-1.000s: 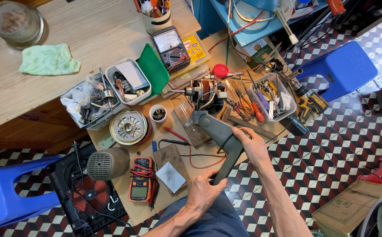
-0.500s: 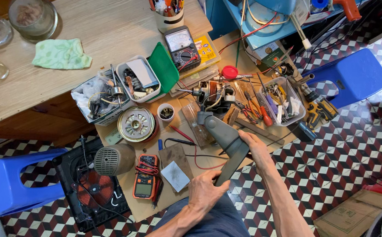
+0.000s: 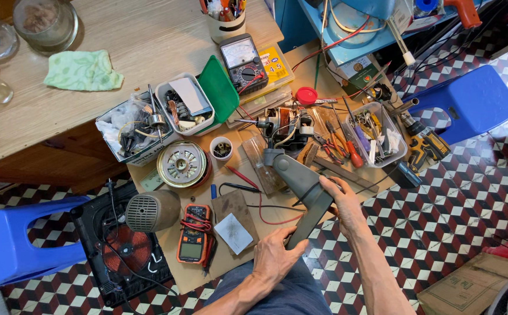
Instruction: The person repairs a handheld electric device by connecting wires to the motor, using pliers to strip and twist wires, and testing the device by plugging it in. The person also handles a fan blade and other components on the workbench.
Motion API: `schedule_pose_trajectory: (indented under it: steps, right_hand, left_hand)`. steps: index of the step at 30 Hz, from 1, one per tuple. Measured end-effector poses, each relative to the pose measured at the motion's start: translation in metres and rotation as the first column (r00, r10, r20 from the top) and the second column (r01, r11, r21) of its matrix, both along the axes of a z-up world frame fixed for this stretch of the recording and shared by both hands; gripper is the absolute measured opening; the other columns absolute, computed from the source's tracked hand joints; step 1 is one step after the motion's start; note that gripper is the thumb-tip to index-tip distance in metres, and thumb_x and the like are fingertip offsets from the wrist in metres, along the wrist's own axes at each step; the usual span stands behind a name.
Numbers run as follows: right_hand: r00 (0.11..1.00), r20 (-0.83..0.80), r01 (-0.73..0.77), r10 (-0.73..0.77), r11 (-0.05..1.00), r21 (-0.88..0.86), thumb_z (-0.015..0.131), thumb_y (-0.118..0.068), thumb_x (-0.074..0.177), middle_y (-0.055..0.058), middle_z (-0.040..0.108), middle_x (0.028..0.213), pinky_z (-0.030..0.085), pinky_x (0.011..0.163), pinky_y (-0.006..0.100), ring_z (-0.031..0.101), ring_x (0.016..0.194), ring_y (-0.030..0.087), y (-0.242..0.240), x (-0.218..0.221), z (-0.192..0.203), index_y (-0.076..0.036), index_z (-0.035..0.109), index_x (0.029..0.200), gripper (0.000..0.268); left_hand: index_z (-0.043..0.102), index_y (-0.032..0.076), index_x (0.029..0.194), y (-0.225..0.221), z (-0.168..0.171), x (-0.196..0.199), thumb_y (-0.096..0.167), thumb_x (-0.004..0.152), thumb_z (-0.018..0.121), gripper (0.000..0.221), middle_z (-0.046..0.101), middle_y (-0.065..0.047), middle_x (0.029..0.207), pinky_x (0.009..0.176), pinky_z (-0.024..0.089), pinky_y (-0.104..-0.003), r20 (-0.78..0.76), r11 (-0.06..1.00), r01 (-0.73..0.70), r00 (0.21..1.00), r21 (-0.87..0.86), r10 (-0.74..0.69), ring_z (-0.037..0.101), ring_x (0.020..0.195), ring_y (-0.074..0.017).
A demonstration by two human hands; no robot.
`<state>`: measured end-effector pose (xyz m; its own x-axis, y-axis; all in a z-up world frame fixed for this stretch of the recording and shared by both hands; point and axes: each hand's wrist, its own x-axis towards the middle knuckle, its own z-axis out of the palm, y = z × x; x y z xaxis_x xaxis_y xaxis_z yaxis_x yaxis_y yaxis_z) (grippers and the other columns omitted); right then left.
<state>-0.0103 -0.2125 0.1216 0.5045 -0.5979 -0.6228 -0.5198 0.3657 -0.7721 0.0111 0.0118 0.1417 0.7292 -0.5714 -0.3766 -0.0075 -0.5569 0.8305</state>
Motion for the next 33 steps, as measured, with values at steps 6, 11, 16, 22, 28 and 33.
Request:
schedule_pose_trajectory:
  steps: [6,11,16,22,28,33]
  right_hand:
    - [1.000,0.018,0.003,-0.004,1.000,0.015,0.074,-0.050,0.079,0.008,0.067,0.118,0.050,0.087,0.038,0.063,0.105,0.016,-0.002,-0.003,-0.001,-0.007,0.059,0.139,0.075]
    - [1.000,0.021,0.013,-0.013,0.999,0.032,0.073,-0.050,0.081,0.006,0.067,0.115,0.049,0.087,0.038,0.063,0.104,0.017,-0.004,-0.004,0.003,-0.008,0.061,0.136,0.070]
    - [1.000,0.026,-0.001,0.000,0.999,0.037,0.073,-0.051,0.081,0.006,0.067,0.112,0.049,0.086,0.039,0.064,0.102,0.017,-0.004,-0.005,0.004,-0.008,0.062,0.135,0.070]
    - [0.999,0.032,0.014,-0.015,1.000,0.018,0.075,-0.050,0.080,0.007,0.067,0.114,0.051,0.088,0.040,0.063,0.104,0.017,-0.002,-0.002,-0.003,-0.006,0.061,0.135,0.072]
    - [1.000,0.020,0.017,-0.018,1.000,0.026,0.075,-0.050,0.080,0.005,0.067,0.114,0.048,0.088,0.039,0.063,0.104,0.016,-0.003,-0.001,-0.003,-0.007,0.060,0.137,0.073]
    - [0.999,0.032,0.016,-0.017,0.999,0.036,0.074,-0.051,0.081,0.005,0.067,0.112,0.049,0.088,0.038,0.063,0.103,0.015,-0.001,-0.001,-0.002,-0.006,0.061,0.136,0.072]
  left_hand:
    - [0.064,0.009,0.131,0.007,-0.020,-0.009,0.042,0.082,0.077,0.060,0.073,-0.013,0.121,0.090,0.056,-0.035,-0.196,0.985,-0.035,0.981,-0.168,0.001,0.072,0.103,-0.0233]
    - [0.057,0.012,0.139,0.009,-0.035,-0.014,0.044,0.088,0.074,0.062,0.069,-0.009,0.123,0.097,0.051,-0.034,-0.387,0.955,-0.046,0.919,-0.293,-0.074,0.064,0.114,-0.0188]
    - [0.055,0.014,0.139,0.011,-0.047,-0.018,0.042,0.091,0.072,0.058,0.064,-0.010,0.121,0.100,0.050,-0.037,-0.489,0.930,-0.091,0.866,-0.356,-0.103,0.061,0.115,-0.0191]
    - [0.054,0.013,0.137,0.013,-0.053,-0.019,0.039,0.091,0.074,0.056,0.064,-0.008,0.133,0.110,0.049,-0.035,-0.512,0.894,-0.168,0.855,-0.415,-0.077,0.060,0.127,-0.0160]
    - [0.054,0.014,0.136,0.014,-0.045,-0.018,0.033,0.085,0.079,0.060,0.064,-0.010,0.130,0.104,0.053,-0.034,-0.494,0.917,-0.143,0.867,-0.372,-0.066,0.063,0.122,-0.0175]
    - [0.056,0.013,0.135,0.014,-0.037,-0.015,0.033,0.084,0.079,0.059,0.067,-0.010,0.126,0.101,0.054,-0.033,-0.490,0.927,-0.134,0.870,-0.351,-0.060,0.066,0.116,-0.0176]
